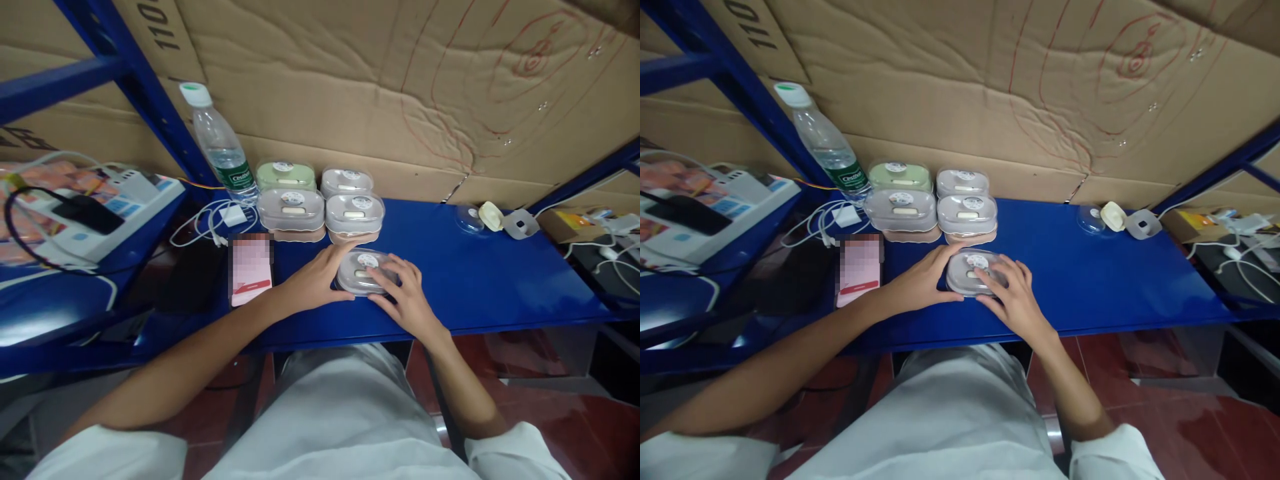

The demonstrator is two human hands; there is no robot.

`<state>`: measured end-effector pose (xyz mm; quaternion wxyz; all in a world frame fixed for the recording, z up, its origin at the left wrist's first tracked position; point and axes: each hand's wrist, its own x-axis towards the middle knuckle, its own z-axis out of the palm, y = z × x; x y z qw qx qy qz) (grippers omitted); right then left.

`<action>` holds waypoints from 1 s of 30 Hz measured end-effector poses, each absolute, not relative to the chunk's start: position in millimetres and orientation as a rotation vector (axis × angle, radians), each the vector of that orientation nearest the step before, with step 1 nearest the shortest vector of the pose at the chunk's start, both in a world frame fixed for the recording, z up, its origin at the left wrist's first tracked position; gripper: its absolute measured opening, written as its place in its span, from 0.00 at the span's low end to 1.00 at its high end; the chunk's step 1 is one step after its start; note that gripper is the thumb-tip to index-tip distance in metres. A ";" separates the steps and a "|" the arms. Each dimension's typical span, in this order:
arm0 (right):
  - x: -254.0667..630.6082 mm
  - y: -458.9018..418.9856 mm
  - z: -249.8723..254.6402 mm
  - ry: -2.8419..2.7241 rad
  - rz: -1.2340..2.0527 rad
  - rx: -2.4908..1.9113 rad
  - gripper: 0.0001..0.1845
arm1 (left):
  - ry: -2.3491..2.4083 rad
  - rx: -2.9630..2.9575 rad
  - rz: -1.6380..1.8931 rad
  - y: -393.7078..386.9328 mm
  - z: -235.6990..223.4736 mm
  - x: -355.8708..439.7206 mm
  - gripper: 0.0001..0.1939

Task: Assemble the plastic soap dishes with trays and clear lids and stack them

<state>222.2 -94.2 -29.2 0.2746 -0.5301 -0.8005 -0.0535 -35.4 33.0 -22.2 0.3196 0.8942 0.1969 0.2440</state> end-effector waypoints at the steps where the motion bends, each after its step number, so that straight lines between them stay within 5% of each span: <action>1: 220.7 -94.0 -30.6 -2.192 -0.114 -1.385 0.29 | 0.518 2.343 0.620 32.8 -21.8 -35.7 0.62; 19: 220.9 -92.8 -36.6 -2.174 -0.033 -1.297 0.45 | 0.635 2.453 0.497 29.7 -21.2 -35.4 0.45; 24: 222.5 -102.6 -37.8 -1.969 -0.139 -1.263 0.52 | 0.636 2.530 0.622 25.6 15.4 -45.4 0.45; 30: 228.2 -101.3 -44.2 -1.737 -0.119 -1.257 0.45 | 0.913 2.622 0.953 88.8 88.1 -83.2 0.43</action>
